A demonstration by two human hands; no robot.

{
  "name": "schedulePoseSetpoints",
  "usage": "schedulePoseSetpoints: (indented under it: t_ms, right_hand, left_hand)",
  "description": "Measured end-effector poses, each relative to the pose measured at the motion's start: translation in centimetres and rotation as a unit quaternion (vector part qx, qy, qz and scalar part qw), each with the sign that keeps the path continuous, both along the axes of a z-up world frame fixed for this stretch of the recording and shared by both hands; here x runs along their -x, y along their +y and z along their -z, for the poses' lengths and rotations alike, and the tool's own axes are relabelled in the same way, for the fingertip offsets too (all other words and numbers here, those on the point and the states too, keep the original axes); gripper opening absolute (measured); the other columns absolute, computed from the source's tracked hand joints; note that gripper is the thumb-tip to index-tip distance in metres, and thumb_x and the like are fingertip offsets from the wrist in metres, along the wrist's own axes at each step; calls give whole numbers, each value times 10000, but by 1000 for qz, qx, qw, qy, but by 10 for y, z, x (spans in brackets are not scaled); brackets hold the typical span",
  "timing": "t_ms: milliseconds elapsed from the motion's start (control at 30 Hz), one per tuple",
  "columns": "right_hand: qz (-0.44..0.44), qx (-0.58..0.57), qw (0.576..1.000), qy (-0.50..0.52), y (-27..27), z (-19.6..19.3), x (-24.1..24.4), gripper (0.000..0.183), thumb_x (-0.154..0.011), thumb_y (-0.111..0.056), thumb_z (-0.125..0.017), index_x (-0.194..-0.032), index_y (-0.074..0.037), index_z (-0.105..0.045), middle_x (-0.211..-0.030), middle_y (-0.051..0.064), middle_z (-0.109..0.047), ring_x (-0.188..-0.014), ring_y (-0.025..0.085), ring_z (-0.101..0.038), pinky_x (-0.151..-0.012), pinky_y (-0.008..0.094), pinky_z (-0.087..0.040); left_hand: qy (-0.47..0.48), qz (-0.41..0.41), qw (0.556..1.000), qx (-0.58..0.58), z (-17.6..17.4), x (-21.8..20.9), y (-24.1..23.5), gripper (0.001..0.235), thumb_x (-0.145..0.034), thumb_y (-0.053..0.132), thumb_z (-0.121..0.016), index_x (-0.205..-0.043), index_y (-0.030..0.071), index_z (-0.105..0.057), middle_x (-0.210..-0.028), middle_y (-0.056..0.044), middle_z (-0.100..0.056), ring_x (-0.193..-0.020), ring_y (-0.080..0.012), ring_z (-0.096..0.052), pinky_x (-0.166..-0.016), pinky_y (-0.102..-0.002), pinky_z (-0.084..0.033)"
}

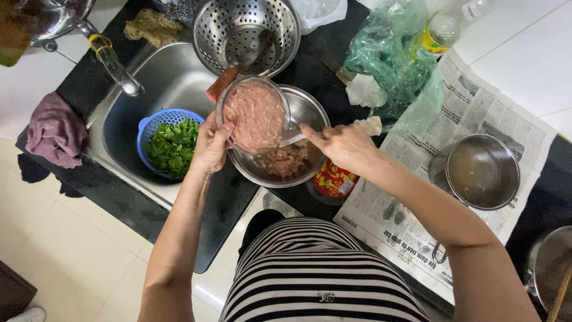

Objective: The person transfers ground meat from a small glass bowl into a larger metal bowl using a spoon. The person scrapes the sides of the glass bowl to move all the meat into the larger bowl.

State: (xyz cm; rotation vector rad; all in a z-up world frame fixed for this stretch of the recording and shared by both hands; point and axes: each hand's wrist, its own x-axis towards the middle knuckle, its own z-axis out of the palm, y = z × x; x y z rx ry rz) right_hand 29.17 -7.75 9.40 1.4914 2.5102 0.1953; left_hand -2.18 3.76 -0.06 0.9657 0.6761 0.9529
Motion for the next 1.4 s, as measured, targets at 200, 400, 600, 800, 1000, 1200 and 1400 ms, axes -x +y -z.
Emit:
schedulePoseSetpoints:
  t_ms: [200, 400, 600, 800, 1000, 1200, 1400]
  right_hand:
    - [43, -33, 995, 84, -7, 9, -25, 594, -834, -71, -643, -1415, -190, -608, -792, 66, -686, -505, 151, -570, -392, 340, -492]
    - [64, 16, 974, 218, -7, 32, -10, 586, -809, -8, -606, -1387, -103, -636, -1172, 177, -746, -695, 250, -736, -508, 368, -607]
    - [84, 11, 960, 267, -8, 32, 11, 367, -887, -102, -659, -1249, -120, -709, -1073, 160, -780, -803, 298, -760, -678, 411, -625]
    - [160, 155, 970, 95, 2, 40, 39, 489, -950, -67, -586, -1438, -101, -588, -807, 179, -766, -568, 249, -719, -556, 367, -628]
    - [155, 179, 957, 171, 1, 15, 68, 390, -990, -95, -575, -1374, -129, -633, -774, 170, -768, -493, 221, -681, -544, 364, -595]
    - [214, 186, 914, 291, -4, 5, 57, 440, -933, -70, -596, -1362, -152, -648, -932, 138, -787, -681, 190, -738, -677, 359, -592]
    - [177, 319, 795, 485, -16, 32, 22, 372, -959, -124, -615, -1323, -44, -613, -1010, 81, -782, -828, 140, -757, -763, 270, -595]
  left_hand:
    - [-9, -44, 998, 46, -16, 27, -15, 660, -904, 340, -697, -1454, 30, -506, -1357, -112, -632, -1196, -248, -640, -1027, -439, -555]
    - [-25, -64, 975, 211, -7, 109, -34, 646, -899, 420, -626, -1407, 26, -552, -1366, -133, -647, -1239, -275, -638, -1117, -460, -475]
    - [100, 33, 965, 241, 12, 200, -59, 688, -843, 410, -636, -1403, 19, -555, -1339, -139, -670, -1231, -277, -636, -1066, -465, -482]
    - [204, 175, 932, 245, 47, 224, -53, 746, -786, 404, -635, -1451, 100, -487, -1416, -133, -613, -1269, -282, -618, -1040, -477, -506]
    - [266, 276, 914, 135, 70, 210, -14, 774, -875, 557, -613, -1473, 74, -527, -1459, -93, -595, -1322, -213, -556, -1090, -383, -433]
    - [182, 69, 956, 221, 99, 209, -23, 893, -918, 715, -492, -1362, -56, -568, -1299, -198, -676, -1215, -277, -644, -1013, -410, -542]
    - [90, -5, 984, 152, 83, 198, -74, 851, -920, 602, -596, -1492, -13, -459, -1418, -144, -610, -1267, -222, -609, -1053, -372, -514]
